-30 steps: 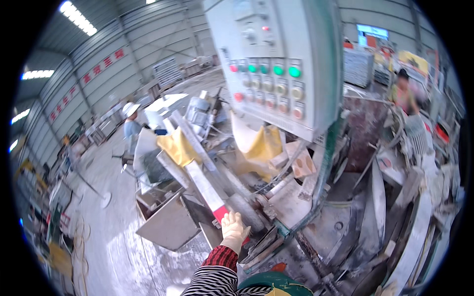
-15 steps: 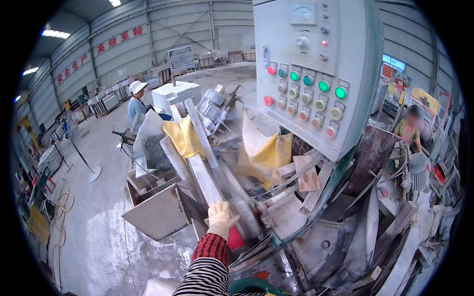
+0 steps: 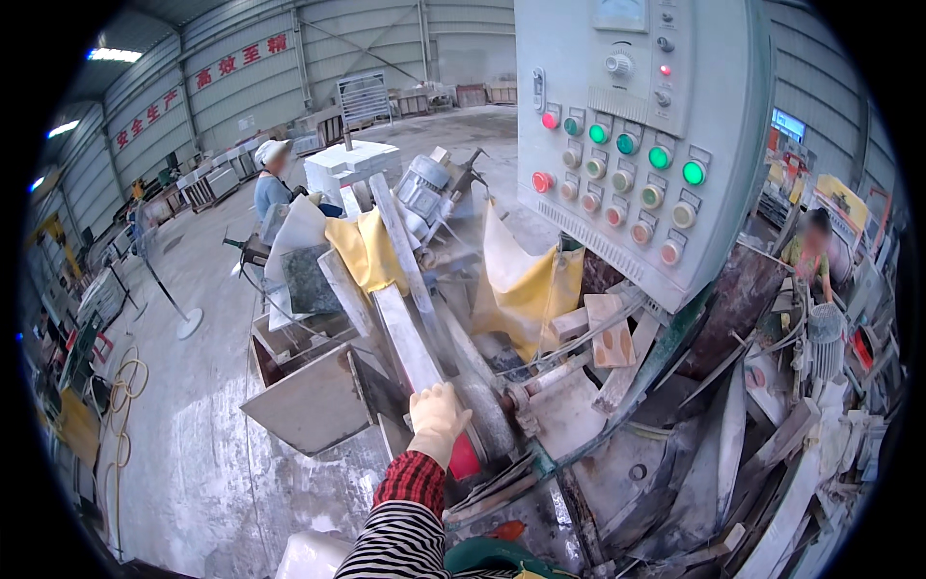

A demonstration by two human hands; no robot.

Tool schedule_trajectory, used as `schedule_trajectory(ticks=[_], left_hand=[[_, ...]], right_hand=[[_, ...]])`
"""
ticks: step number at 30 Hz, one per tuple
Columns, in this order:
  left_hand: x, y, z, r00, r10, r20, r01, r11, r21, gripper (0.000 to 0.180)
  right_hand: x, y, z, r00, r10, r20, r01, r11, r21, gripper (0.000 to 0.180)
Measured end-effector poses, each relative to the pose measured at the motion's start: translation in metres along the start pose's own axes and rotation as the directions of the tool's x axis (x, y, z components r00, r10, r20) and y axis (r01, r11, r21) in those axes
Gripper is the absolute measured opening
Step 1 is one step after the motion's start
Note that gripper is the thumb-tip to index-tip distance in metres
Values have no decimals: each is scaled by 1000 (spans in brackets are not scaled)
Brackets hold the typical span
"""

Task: The person repeatedly picks up rectangular white sheets and feeds them into a machine hopper. The person handles the sheets one at a time, placing them into the machine's intake area. Another worker is visible in the background handling similar materials.

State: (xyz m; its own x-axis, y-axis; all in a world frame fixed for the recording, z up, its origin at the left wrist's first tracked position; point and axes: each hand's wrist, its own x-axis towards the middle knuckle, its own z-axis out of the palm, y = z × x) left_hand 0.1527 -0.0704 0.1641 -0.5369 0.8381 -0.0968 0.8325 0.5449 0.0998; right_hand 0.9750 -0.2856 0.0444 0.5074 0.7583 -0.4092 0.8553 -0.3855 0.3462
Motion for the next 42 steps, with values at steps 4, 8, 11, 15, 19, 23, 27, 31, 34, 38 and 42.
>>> schedule_trajectory(ticks=[4,8,11,15,19,23,27,31,34,38,42], left_hand=[[17,-10,-9,995,-87,-49,81,990,-114,64],[32,-18,37,973,-2,-230,-17,996,-83,76],[28,-14,40,980,24,-198,-34,998,-46,80],[22,-13,47,963,54,-265,-67,997,-39,79],[15,-12,43,968,56,-246,-54,998,13,86],[11,1,33,978,62,-199,-63,998,0,83],[5,-19,45,976,29,-215,-31,999,-6,82],[2,-8,44,963,72,-259,-69,997,19,80],[-4,-3,36,962,90,-256,-87,996,22,78],[0,-8,19,988,28,-154,-51,988,-147,70],[7,-9,20,951,-87,-296,19,974,-225,74]], right_hand=[[-18,-19,-42,998,-4,64,7,999,-48,83],[-15,-18,-42,998,-58,6,58,983,-175,76],[-10,-15,-36,995,-94,-25,84,961,-264,71],[-8,-13,-30,988,-150,-19,132,915,-382,66],[7,-11,-14,991,-55,-119,8,932,-363,57],[-42,-36,-64,898,-198,393,440,370,-818,61],[46,16,24,970,-241,-9,193,798,-571,56],[-5,-4,-7,974,-145,-176,94,959,-267,46],[-31,-26,-51,977,-209,-43,178,909,-377,47],[-13,-14,-45,963,-259,-76,240,951,-197,51],[-52,-31,-73,951,-129,-281,135,991,3,51]])
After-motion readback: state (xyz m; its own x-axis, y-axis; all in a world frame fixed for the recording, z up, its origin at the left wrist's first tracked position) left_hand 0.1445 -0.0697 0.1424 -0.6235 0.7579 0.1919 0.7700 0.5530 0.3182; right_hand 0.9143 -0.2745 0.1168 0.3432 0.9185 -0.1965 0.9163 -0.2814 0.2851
